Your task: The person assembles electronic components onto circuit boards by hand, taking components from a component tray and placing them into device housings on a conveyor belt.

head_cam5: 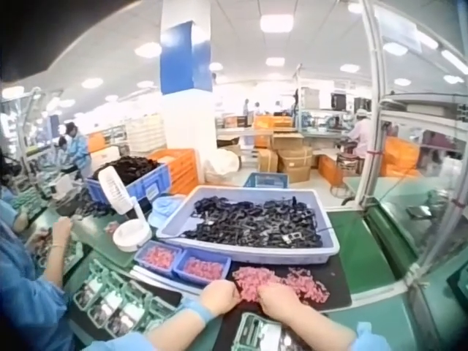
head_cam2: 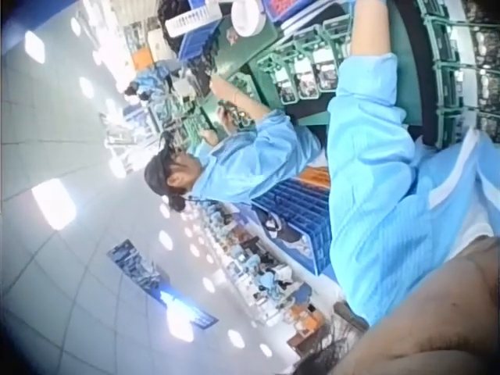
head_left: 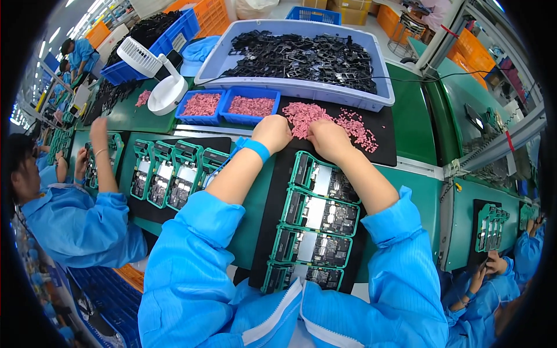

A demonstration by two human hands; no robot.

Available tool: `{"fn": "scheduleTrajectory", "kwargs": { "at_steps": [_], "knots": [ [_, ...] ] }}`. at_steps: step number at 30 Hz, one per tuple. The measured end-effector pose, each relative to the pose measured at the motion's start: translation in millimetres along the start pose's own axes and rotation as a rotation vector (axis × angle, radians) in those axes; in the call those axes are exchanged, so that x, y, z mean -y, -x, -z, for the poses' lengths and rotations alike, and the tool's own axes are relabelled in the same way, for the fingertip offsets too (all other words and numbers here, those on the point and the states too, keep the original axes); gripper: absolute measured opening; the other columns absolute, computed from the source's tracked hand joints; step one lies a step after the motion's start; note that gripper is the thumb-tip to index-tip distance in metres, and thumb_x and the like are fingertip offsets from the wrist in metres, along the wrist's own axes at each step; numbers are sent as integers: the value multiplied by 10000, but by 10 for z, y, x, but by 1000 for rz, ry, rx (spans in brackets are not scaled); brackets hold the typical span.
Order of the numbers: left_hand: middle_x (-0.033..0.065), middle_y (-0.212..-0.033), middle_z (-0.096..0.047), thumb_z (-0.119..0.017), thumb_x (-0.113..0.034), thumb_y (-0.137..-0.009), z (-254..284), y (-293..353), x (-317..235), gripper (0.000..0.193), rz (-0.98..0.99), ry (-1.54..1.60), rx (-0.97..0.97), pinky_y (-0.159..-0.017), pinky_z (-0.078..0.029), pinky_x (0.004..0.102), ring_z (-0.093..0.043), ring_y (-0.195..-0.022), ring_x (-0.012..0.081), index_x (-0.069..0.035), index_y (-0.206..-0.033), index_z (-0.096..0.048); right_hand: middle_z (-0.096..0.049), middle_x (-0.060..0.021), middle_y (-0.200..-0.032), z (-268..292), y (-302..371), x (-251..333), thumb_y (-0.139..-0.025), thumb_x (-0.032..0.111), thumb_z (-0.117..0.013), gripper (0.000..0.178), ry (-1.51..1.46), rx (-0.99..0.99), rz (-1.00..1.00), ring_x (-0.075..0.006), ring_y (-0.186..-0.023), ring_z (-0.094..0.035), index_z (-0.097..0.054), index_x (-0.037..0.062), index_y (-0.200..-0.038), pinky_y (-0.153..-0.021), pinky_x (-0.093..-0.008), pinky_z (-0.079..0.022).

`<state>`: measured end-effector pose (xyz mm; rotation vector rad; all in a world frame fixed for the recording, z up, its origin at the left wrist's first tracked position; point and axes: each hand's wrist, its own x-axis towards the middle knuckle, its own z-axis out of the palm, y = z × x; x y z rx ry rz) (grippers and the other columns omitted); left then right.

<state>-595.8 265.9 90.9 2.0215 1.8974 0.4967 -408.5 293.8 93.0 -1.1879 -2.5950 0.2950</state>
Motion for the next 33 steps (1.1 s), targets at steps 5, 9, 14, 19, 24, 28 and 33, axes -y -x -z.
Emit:
{"fn": "scheduleTrajectory", "kwargs": {
  "at_steps": [5,9,14,19,24,28,33],
  "knots": [
    [164,-729,-672,-735,-165,-721,-19,11,-6,118,-46,-25,-5,-729,-519,415,-659,-740,329,-55,-692,-702,-634,-192,-983,65,204,-40,-753,3,-563,147,150,-13,18,-365,-932,-615,-601,1,-895,-822,-434,-509],
    [170,-734,-668,-722,-155,-731,-31,-9,33,136,-76,-18,-15,-720,-512,424,-653,-742,340,-40,-678,-673,-623,-227,-882,273,447,-156,-800,24,-558,65,-90,-94,-56,-389,-898,-610,-578,-20,-844,-787,-463,-489],
    [184,-783,-659,-675,-124,-772,48,57,-172,126,-272,73,-253,-706,-506,434,-644,-778,355,-6,-765,-632,-616,-173,-817,567,1127,-295,-863,57,-576,64,-254,-184,-147,-347,-793,-614,-564,-5,-856,-707,-396,-492],
    [156,-810,-659,-659,-135,-789,117,397,-875,105,-537,188,-50,-716,-515,404,-644,-787,327,-32,-806,-666,-602,-193,-828,579,1827,-145,-845,66,-574,63,-216,-88,-211,-385,-825,-592,-557,5,-839,-735,-455,-481],
    [151,-815,-661,-628,-123,-759,-284,631,-1238,84,-639,-6,167,-739,-515,431,-642,-811,332,-47,-752,-664,-592,-195,-841,334,2093,0,-832,60,-583,76,-42,-136,-194,-384,-838,-587,-541,-1,-844,-738,-461,-478],
    [150,-821,-666,-633,-113,-757,-405,585,-1209,80,-647,-104,212,-760,-517,419,-645,-824,329,-43,-764,-672,-588,-199,-868,291,2112,-4,-828,38,-577,60,-9,-146,-190,-382,-862,-590,-548,-5,-859,-757,-456,-486],
    [153,-841,-671,-626,-96,-758,-385,602,-1240,79,-666,-136,230,-770,-517,419,-648,-839,330,-42,-778,-680,-596,-203,-876,305,2132,-30,-820,16,-565,48,-6,-126,-201,-383,-867,-595,-555,-5,-862,-780,-454,-493]
  ]
}}
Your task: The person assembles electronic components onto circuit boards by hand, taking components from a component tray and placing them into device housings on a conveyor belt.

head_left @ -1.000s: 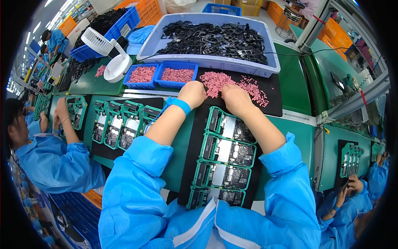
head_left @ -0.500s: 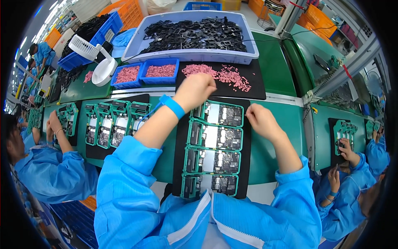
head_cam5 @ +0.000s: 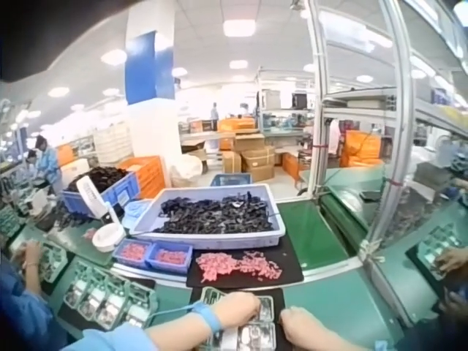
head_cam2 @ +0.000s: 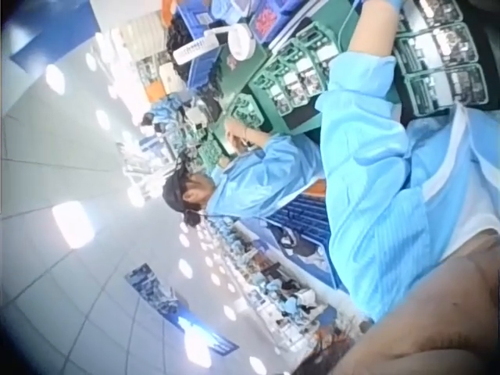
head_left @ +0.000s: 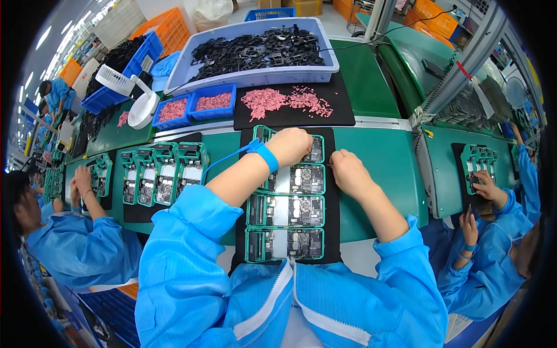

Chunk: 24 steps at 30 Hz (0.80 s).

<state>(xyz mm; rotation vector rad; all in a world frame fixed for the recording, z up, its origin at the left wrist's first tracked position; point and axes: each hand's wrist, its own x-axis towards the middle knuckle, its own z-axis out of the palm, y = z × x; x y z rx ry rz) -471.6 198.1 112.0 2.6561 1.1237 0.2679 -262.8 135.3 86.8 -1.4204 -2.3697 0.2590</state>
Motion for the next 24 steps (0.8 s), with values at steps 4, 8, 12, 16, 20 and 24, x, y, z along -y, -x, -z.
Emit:
{"fn": "scheduleTrajectory", "kwargs": {
  "at_steps": [4,8,12,16,20,24],
  "knots": [
    [156,-841,-670,-610,-74,-756,19,21,-56,77,7,-38,2,-772,-518,418,-649,-836,328,-46,-768,-680,-602,-207,-873,10,-5,-4,-800,11,-566,56,11,-5,9,-383,-857,-599,-553,-10,-851,-771,-457,-499],
    [143,-851,-666,-612,-62,-745,54,20,-127,73,-83,-215,32,-768,-525,412,-649,-846,323,-60,-761,-682,-604,-204,-866,7,-9,-8,-790,25,-575,62,46,-41,41,-378,-853,-601,-552,-13,-834,-761,-453,-503],
    [141,-859,-663,-630,-55,-718,60,4,-177,71,-89,-299,34,-762,-529,403,-649,-867,316,-45,-773,-673,-607,-200,-857,10,-7,-8,-781,19,-572,49,50,-48,55,-374,-844,-605,-555,-9,-818,-756,-450,-506],
    [144,-860,-662,-636,-60,-712,65,2,-248,72,-96,-363,90,-764,-530,401,-649,-867,317,-33,-770,-668,-616,-184,-832,48,-24,30,-768,21,-572,24,92,-23,63,-365,-835,-611,-566,3,-781,-752,-447,-509],
    [131,-865,-657,-632,-57,-724,47,75,-192,81,-122,-310,5,-770,-529,400,-647,-863,309,-42,-791,-674,-622,-174,-818,61,-32,11,-771,37,-578,36,110,-7,83,-359,-828,-615,-572,10,-748,-746,-443,-510],
    [118,-865,-647,-608,-84,-792,90,237,-60,164,-135,-77,-61,-760,-526,399,-645,-857,304,-74,-921,-710,-622,-172,-815,27,-5,-56,-779,47,-585,36,26,-27,71,-355,-815,-617,-585,15,-762,-738,-441,-508]
  ]
}}
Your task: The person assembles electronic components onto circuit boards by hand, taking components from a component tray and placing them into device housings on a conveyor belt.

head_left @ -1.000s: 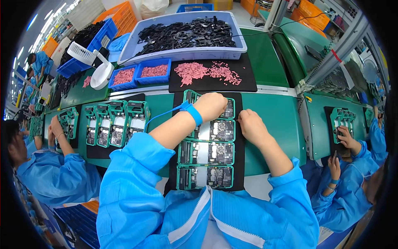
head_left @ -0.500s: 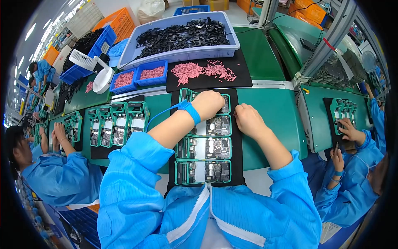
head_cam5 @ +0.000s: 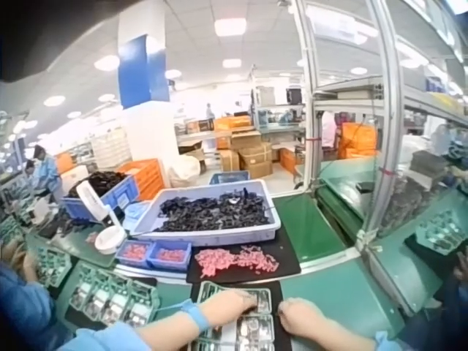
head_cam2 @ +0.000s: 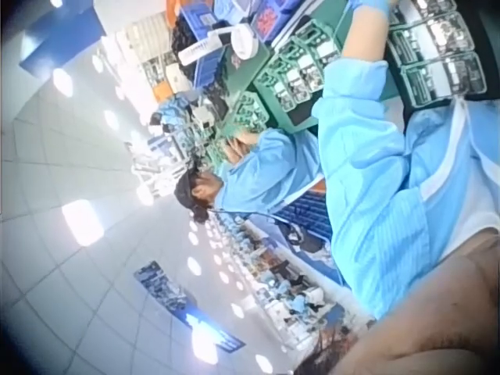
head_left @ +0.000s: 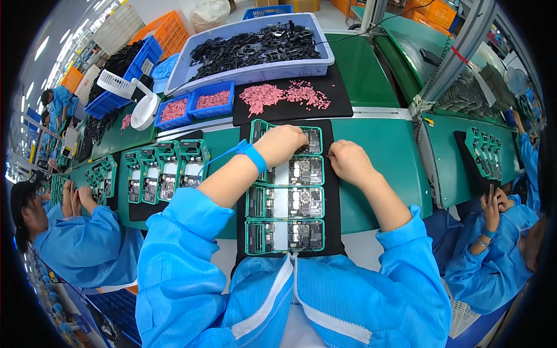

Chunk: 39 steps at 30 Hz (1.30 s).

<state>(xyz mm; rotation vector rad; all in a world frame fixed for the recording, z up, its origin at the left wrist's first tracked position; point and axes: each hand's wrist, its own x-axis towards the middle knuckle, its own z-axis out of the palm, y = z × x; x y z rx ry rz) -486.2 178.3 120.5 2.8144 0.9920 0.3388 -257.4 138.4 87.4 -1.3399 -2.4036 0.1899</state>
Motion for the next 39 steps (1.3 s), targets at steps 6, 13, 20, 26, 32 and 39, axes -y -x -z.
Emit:
{"fn": "scheduleTrajectory", "kwargs": {
  "at_steps": [6,13,20,26,32,39],
  "knots": [
    [130,-889,-617,-590,-208,-879,-26,69,-8,215,-133,-120,-32,-826,-505,398,-616,-917,295,-21,-869,-695,-628,-162,-828,-54,-4,-68,-822,78,-600,60,-200,-105,-109,-355,-813,-616,-596,24,-797,-731,-442,-500],
    [113,-959,-641,-587,-123,-864,-27,94,84,228,-42,-3,29,-841,-522,363,-631,-965,277,-103,-1045,-724,-639,-161,-844,-74,-152,-140,-858,145,-626,146,-453,-163,-417,-308,-801,-628,-613,1,-837,-729,-388,-495],
    [98,-953,-637,-599,-122,-831,-21,76,26,226,-8,-10,70,-839,-525,357,-635,-951,273,-97,-1015,-728,-650,-164,-839,-157,-209,-163,-863,178,-620,184,-453,-168,-481,-304,-797,-631,-616,-3,-833,-732,-385,-494],
    [115,-980,-629,-572,-103,-877,-54,70,16,233,-80,-130,25,-855,-510,368,-613,-985,287,-39,-1067,-690,-647,-174,-843,-195,-199,-141,-866,171,-610,180,-371,-209,-416,-326,-816,-625,-611,-3,-821,-741,-403,-493],
    [106,-920,-614,-591,-138,-856,-113,79,-21,233,-16,-143,-18,-826,-510,375,-605,-934,281,-72,-1050,-703,-666,-182,-833,-164,-308,-35,-861,170,-611,180,-427,-229,-543,-342,-818,-643,-630,-7,-838,-747,-413,-500],
    [104,-1056,-613,-610,-116,-789,153,477,-126,320,-50,-321,-328,-903,-446,420,-569,-1018,290,-163,-1097,-687,-673,-194,-809,-295,-467,-82,-863,181,-608,197,-382,-237,-613,-352,-795,-651,-640,-9,-822,-736,-423,-502]
  ]
}}
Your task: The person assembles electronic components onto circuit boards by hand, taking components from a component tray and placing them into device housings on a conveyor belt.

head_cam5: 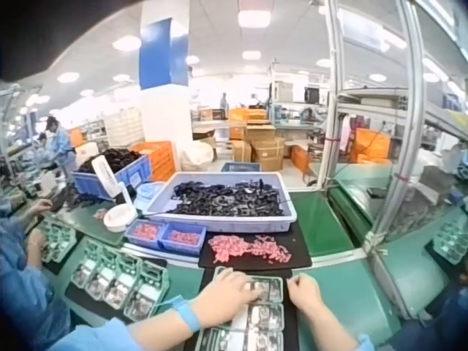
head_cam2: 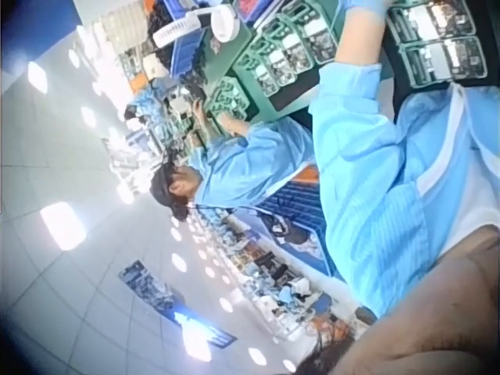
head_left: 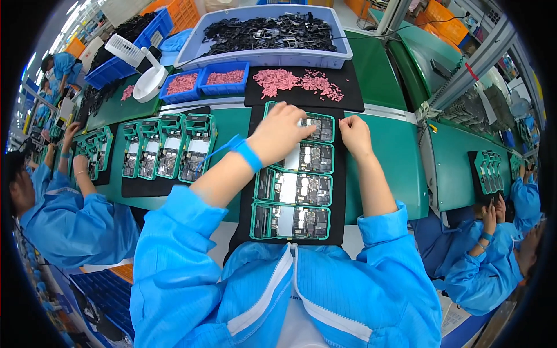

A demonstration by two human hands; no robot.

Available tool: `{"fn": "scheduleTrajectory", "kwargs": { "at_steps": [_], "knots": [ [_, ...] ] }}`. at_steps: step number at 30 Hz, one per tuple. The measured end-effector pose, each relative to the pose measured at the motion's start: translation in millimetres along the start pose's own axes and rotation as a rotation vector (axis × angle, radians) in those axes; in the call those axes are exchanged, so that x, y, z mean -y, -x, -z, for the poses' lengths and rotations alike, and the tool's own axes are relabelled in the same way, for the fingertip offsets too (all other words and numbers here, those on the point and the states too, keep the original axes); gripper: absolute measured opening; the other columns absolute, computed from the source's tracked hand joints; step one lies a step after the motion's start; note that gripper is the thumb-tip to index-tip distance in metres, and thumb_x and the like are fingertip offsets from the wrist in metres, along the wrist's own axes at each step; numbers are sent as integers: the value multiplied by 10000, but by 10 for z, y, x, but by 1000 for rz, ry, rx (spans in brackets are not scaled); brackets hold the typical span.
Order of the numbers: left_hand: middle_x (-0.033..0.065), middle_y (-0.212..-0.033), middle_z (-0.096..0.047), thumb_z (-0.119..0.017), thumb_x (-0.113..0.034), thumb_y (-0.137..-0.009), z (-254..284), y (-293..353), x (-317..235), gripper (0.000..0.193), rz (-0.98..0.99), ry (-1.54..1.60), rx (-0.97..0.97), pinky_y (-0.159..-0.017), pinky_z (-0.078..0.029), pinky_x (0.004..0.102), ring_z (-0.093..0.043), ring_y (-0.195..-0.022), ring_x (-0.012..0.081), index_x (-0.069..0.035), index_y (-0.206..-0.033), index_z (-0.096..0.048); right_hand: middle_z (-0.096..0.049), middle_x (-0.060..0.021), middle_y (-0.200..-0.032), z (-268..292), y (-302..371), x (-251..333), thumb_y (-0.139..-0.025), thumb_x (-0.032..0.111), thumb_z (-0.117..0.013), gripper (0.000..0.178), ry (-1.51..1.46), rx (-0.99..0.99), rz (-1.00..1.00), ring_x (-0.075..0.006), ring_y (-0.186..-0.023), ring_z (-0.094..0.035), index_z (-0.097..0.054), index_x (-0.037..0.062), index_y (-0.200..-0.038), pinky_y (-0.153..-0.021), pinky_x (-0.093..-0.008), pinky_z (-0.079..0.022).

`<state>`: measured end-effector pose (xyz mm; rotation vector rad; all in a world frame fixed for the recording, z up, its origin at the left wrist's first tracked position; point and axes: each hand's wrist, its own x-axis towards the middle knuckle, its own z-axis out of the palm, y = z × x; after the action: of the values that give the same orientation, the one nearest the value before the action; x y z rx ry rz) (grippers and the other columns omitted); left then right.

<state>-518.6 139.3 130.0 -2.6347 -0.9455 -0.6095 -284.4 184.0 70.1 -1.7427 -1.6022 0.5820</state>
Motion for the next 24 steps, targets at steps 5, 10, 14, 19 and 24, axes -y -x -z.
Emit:
{"fn": "scheduleTrajectory", "kwargs": {
  "at_steps": [5,10,14,19,24],
  "knots": [
    [156,-1139,-616,-632,-4,-798,1478,593,-196,378,548,459,-239,-928,-449,371,-580,-1072,300,-55,-1172,-648,-660,-195,-831,-110,-38,-116,-873,157,-605,184,-86,-123,88,-349,-799,-637,-616,-22,-831,-728,-423,-492],
    [162,-1180,-615,-499,-66,-929,2306,1980,-240,299,921,799,-651,-1038,-389,366,-571,-1140,243,78,-1176,-586,-638,-161,-842,-144,-1,-37,-901,129,-553,124,-138,-41,258,-312,-784,-629,-584,10,-893,-709,-381,-490],
    [102,-1124,-640,-553,-196,-967,2382,2572,244,338,1271,651,-642,-967,-436,306,-591,-1072,173,34,-1211,-596,-600,-122,-879,-55,111,-349,-919,88,-545,84,-238,-113,413,-209,-826,-574,-570,10,-903,-772,-315,-471],
    [139,-1204,-626,-634,-335,-911,1468,3580,1512,515,1432,392,-379,-955,-438,306,-583,-1109,195,52,-1242,-560,-555,-59,-942,420,581,-822,-970,122,-533,129,-237,-288,269,-133,-875,-511,-547,-6,-970,-829,-267,-431],
    [251,-1348,-505,-541,-590,-875,1002,4155,2015,799,1597,151,-340,-1062,-357,376,-480,-1270,341,67,-1326,-478,-593,-112,-989,895,875,-1253,-975,212,-540,267,-36,-661,60,-198,-901,-554,-572,-43,-1048,-850,-305,-447]
  ]
}}
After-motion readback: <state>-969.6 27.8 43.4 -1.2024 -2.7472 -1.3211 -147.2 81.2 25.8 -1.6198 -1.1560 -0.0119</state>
